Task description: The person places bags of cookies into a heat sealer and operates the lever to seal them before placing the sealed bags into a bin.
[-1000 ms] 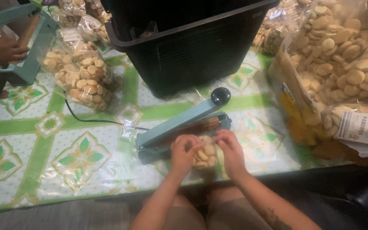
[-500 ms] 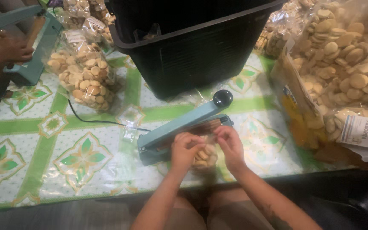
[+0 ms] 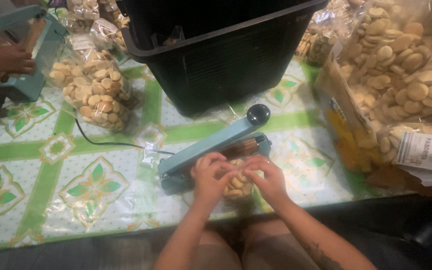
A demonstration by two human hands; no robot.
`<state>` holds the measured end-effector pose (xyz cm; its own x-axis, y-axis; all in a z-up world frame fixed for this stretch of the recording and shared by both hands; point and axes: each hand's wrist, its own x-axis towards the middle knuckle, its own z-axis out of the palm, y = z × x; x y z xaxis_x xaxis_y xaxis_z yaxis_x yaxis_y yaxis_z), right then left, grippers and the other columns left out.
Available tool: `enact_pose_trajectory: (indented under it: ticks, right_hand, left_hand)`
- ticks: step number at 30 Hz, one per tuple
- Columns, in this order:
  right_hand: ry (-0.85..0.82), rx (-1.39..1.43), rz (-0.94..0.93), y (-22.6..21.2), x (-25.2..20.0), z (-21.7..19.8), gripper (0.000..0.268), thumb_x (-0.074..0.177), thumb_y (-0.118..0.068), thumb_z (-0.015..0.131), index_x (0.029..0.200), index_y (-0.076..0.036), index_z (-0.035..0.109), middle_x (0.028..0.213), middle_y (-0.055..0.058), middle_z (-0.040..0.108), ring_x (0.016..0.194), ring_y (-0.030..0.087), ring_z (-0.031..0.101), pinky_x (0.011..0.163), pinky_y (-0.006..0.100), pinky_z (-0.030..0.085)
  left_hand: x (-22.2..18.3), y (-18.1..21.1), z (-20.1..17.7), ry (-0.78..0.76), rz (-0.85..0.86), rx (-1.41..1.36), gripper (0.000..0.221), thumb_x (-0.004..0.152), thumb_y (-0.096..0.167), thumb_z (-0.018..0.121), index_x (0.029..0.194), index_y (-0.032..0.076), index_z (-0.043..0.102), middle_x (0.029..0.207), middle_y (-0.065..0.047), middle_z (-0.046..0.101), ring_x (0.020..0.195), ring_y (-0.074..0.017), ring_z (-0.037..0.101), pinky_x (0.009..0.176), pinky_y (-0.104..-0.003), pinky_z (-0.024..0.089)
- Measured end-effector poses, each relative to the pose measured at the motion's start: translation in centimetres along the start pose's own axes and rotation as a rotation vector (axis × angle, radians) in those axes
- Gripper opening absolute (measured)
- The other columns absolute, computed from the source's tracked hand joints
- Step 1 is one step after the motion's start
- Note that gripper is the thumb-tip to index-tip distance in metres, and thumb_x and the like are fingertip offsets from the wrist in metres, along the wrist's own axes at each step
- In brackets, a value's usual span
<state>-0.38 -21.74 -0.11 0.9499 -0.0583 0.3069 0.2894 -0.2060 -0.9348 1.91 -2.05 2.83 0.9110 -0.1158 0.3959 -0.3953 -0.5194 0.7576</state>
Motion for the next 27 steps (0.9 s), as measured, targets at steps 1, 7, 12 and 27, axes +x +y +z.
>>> enact_pose_trajectory:
  ticks: [1,7,12,27]
  right_hand:
    - [0.018,-0.009,0.039,0.0,-0.1,0.1,0.003,0.083,-0.006,0.076,0.086,-0.005,0.074,0.106,0.009,0.075,0.116,0.027,0.067,0.102,0.038,0.05]
    - [0.025,0.309,0.081,-0.8,0.3,0.3,0.025,0.08,-0.008,0.078,0.103,-0.011,0.067,0.125,0.008,0.057,0.121,0.024,0.057,0.108,0.036,0.046]
    - [-0.058,-0.187,-0.023,-1.5,1.1,-1.3,0.016,0.075,-0.013,0.081,0.088,-0.009,0.074,0.129,0.009,0.059,0.128,0.027,0.053,0.107,0.039,0.04]
    - [-0.078,-0.543,-0.41,-1.6,0.0,-1.4,0.011,0.086,-0.006,0.07,0.093,-0.009,0.062,0.114,0.009,0.068,0.124,0.03,0.061,0.123,0.065,0.019]
  left_hand:
    - [0.0,0.2,-0.3,0.002,0.004,0.004,0.016,0.068,0.022,0.088,0.079,0.016,0.08,0.109,0.0,0.067,0.117,-0.0233,0.055,0.1,-0.044,0.031]
    - [-0.1,0.6,-0.8,0.01,-0.014,-0.005,0.013,0.07,0.023,0.086,0.081,0.018,0.08,0.109,0.002,0.064,0.118,-0.0249,0.052,0.102,-0.044,0.034]
    - [-0.5,0.5,-0.3,0.038,0.0,0.001,0.014,0.07,0.02,0.086,0.08,0.016,0.079,0.11,-0.002,0.063,0.118,-0.0282,0.051,0.1,-0.045,0.035]
    - [-1.4,1.5,-3.1,0.053,0.341,0.082,0.008,0.087,0.009,0.059,0.085,0.014,0.065,0.101,-0.003,0.071,0.12,-0.027,0.066,0.105,-0.052,0.038]
